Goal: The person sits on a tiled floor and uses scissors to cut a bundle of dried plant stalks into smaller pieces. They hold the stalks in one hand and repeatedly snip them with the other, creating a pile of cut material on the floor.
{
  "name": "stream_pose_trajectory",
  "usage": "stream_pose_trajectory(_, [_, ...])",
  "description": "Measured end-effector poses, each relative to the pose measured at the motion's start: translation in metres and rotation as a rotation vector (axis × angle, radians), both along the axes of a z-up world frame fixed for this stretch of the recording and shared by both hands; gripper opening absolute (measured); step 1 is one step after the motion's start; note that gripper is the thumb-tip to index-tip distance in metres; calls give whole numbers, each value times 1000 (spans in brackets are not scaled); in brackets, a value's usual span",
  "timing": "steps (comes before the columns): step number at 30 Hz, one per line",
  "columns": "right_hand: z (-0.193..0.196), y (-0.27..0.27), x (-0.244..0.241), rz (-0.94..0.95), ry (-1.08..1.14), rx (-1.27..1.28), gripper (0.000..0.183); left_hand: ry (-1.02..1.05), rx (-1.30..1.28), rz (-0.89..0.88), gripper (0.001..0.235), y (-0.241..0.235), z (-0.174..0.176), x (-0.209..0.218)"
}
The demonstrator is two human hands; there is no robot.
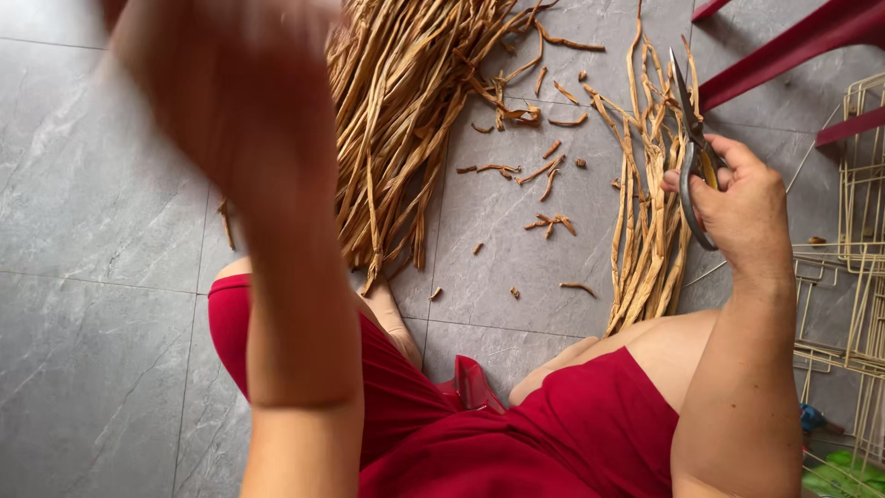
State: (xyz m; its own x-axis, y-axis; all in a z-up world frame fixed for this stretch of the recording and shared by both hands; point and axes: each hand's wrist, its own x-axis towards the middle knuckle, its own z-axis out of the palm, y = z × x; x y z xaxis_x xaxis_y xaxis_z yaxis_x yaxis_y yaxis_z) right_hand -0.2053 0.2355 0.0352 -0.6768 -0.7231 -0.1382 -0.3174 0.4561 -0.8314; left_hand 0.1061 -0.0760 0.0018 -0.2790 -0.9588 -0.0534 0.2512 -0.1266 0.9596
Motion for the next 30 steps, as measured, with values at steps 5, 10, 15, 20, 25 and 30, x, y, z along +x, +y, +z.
stream_pose_trajectory(5, [-1, 0, 1, -10, 13, 7, 47, -479, 61, 166, 29, -89, -111, -49])
stream_pose_trajectory(10, [-3, 14, -13, -61, 51, 123, 50, -1478, 163, -210, 67, -68, -251, -25])
stream_pose_trajectory(15, [-11, 37, -32, -99, 8, 147, 48, -1718, 34, -99, 98, -59, -296, 1])
stream_pose_trajectory(20, [-16, 55, -44, -88, -45, 86, 50, -1856, -94, -129, 61, -63, -299, -2])
stream_pose_trajectory(25, [-10, 64, -45, -111, -9, 142, 49, -1742, -365, -22, 40, -47, -303, 2])
stream_pose_trajectory(30, [-12, 60, -44, -91, -46, 113, 48, -1678, -219, -271, 76, -24, -272, -14])
